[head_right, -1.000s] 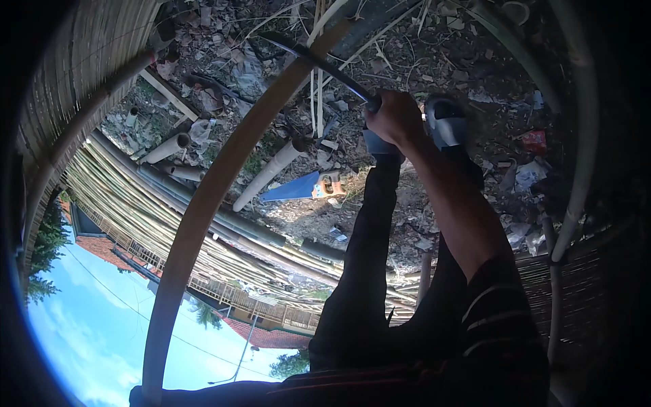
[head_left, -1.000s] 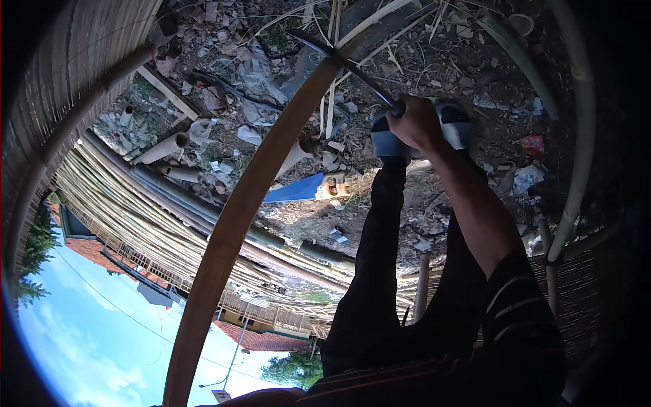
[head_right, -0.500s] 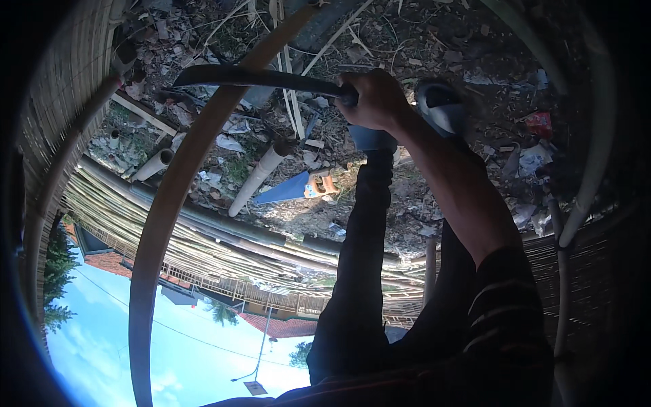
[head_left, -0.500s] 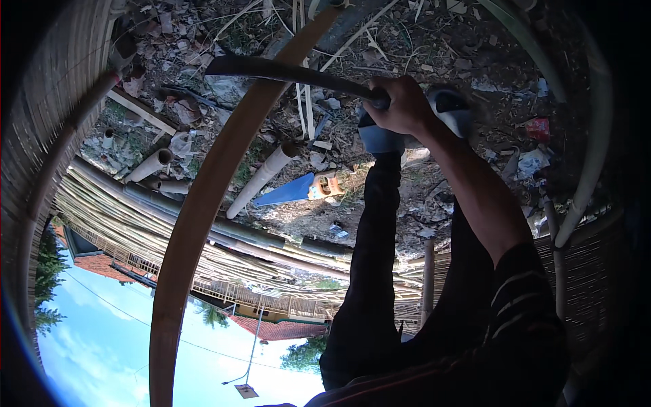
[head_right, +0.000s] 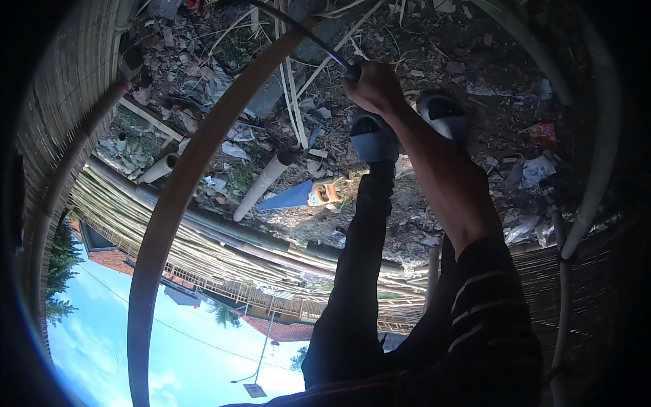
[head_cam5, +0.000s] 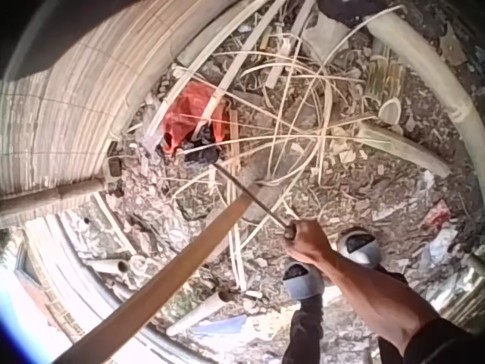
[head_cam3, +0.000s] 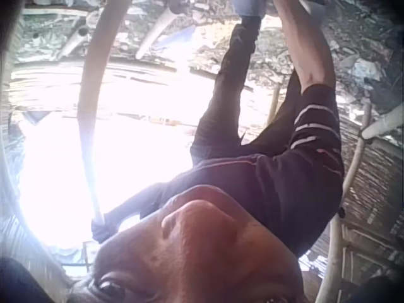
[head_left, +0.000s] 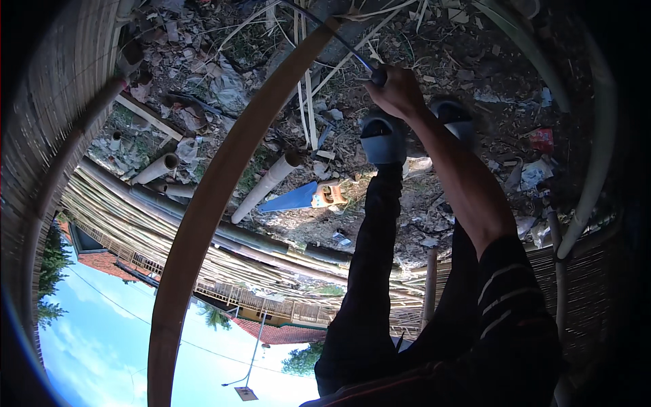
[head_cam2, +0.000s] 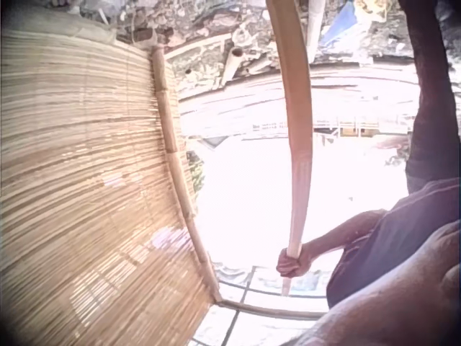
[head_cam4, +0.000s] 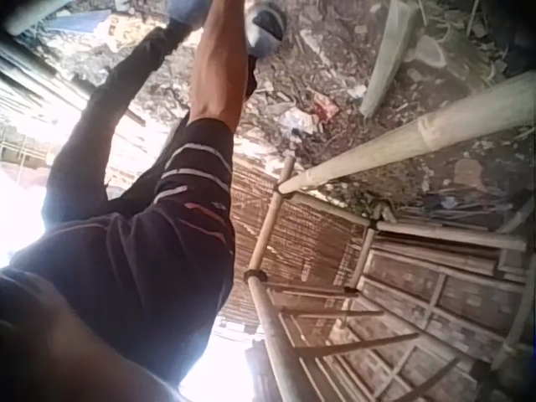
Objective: Using a machete to split and shave strips of bamboo.
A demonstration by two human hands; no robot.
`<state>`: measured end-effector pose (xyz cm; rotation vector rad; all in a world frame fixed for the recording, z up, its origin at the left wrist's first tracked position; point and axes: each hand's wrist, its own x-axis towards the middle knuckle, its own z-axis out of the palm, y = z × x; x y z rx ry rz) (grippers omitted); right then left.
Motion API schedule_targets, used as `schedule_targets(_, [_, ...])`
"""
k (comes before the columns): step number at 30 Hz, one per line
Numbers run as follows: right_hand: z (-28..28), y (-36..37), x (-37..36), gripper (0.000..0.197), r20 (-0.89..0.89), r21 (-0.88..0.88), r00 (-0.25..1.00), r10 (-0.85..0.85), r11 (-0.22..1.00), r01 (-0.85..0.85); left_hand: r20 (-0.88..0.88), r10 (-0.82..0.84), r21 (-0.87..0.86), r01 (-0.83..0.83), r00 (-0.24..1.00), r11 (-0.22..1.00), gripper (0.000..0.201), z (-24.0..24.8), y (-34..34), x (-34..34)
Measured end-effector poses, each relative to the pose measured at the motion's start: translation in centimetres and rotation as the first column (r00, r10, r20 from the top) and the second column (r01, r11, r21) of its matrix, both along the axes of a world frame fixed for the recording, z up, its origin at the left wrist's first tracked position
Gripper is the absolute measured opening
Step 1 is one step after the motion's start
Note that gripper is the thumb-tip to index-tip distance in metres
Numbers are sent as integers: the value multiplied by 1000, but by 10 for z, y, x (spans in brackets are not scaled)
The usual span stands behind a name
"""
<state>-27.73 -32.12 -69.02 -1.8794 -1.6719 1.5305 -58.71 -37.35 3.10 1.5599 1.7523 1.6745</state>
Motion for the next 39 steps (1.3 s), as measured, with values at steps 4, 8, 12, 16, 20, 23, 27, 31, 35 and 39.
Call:
schedule_targets(4, [-9,-5,1,24,-264,84,964,42,996,-20,-34,5,-83,-8,999,997,31,13,3,-7])
schedule_targets(8, [-53,3,38,29,125,-65,992,11,998,-2,-94,-16,-162,1,995,987,27,22,-15,-31])
schedule_targets(12, [-6,-11,22,25,-94,68,995,32,997,-26,-114,90,-45,-96,989,994,33,7,-11,-12])
schedule_targets(16, [41,-1,0,21,-323,148,934,151,983,-108,-156,305,88,-294,940,952,40,-7,-12,-6])
schedule_targets(20, [-9,27,12,21,-12,-19,999,39,999,-39,-115,245,65,-239,963,969,41,-15,-9,-9])
schedule_targets(23, [-34,36,17,24,-13,-65,995,100,993,-100,-90,201,53,-197,975,979,40,-27,-16,-16])
schedule_targets(27, [-6,17,-3,28,-139,222,962,234,954,-200,-105,184,30,-181,977,983,39,-11,-10,-11])
schedule_targets(31, [-45,35,42,29,157,-163,965,211,969,-185,-53,156,35,-154,986,987,38,-25,-19,-14])
schedule_targets(35, [-16,44,45,28,243,-125,952,184,980,-158,-28,143,34,-142,989,989,38,-13,-21,-10])
schedule_targets(39, [9,8,110,26,450,-111,893,5,993,50,106,102,93,-112,989,989,37,-29,-28,-6])
